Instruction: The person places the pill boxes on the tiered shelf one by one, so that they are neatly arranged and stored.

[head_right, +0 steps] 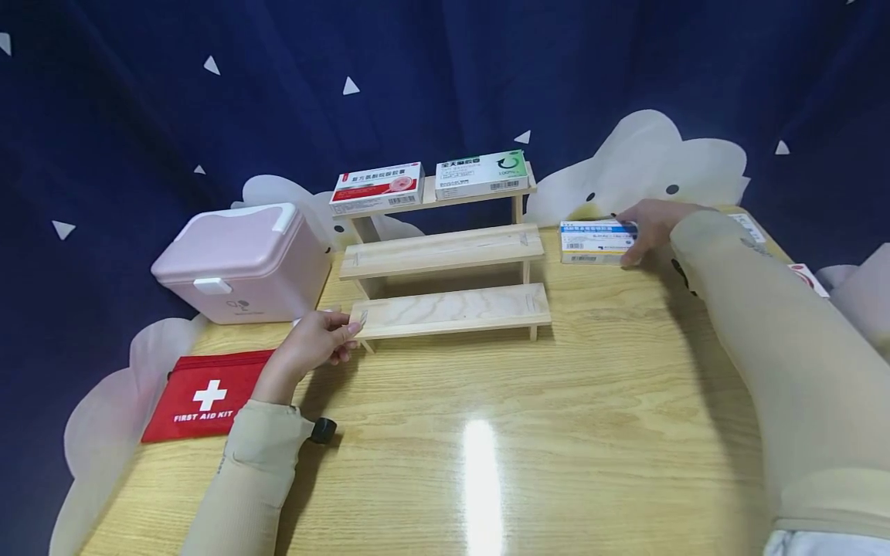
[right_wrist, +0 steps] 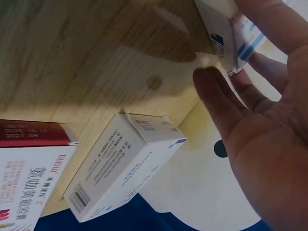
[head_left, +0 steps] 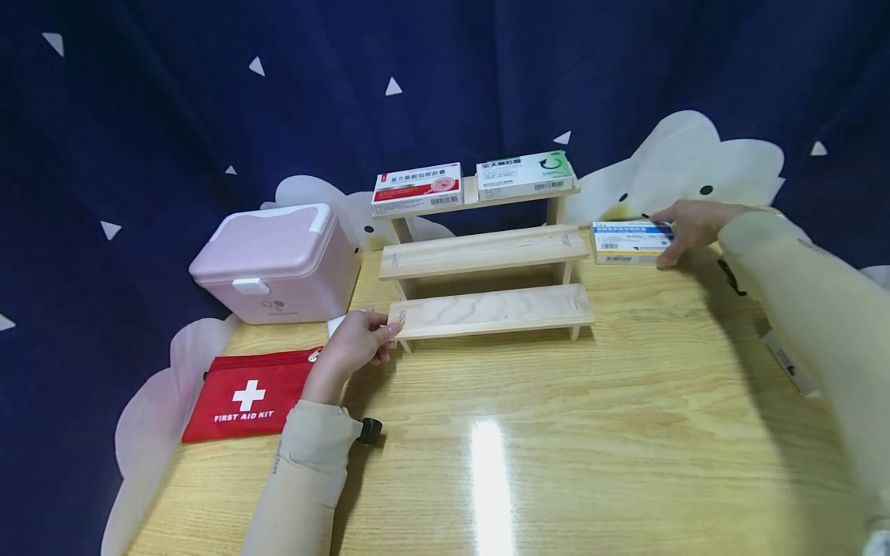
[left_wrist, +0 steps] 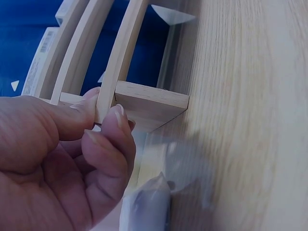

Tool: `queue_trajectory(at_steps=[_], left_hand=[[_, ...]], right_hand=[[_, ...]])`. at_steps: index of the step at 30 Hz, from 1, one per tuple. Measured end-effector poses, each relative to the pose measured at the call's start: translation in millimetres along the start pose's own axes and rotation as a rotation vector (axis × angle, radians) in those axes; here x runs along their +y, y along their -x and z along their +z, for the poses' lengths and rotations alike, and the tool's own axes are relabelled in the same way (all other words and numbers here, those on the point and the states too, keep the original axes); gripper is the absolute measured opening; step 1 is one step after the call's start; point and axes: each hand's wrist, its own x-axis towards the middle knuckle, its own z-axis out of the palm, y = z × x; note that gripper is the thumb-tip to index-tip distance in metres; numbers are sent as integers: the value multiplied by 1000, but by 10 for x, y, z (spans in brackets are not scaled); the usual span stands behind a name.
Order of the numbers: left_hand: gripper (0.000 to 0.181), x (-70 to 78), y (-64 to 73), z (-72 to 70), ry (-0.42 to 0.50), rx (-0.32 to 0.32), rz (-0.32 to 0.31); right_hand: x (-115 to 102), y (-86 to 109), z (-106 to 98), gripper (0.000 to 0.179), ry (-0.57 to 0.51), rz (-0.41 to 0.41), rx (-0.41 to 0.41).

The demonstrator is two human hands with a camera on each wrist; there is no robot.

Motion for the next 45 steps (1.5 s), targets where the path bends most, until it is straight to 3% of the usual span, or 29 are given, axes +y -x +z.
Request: queue_trajectory(at_steps=[2,9,13,19,32,40,45], left_hand=[[23,0,6,-8,1,-1,4],[24,1,25,-27,13,-1,23],[25,12,40,-18,17,-6,22],[27,-11,47,-5,16,-13,31],[26,25,42,-37,11,-27,48],[25,37,52,-44,1,-30,40],[25,28,58,-40,7,-27,35]], right_hand=[[-34,74,-4,112,-2,17,-1],[-127,356,124,97,53,-105,90],[-198,535,242,105,1,-38,112],[-257,838,376,105,-15,-40,160],[-544,1645,350,99,68,-99,282],[-787,2022,378,99,34,-117,305],[-981,2173,417,95,22,-217,350]])
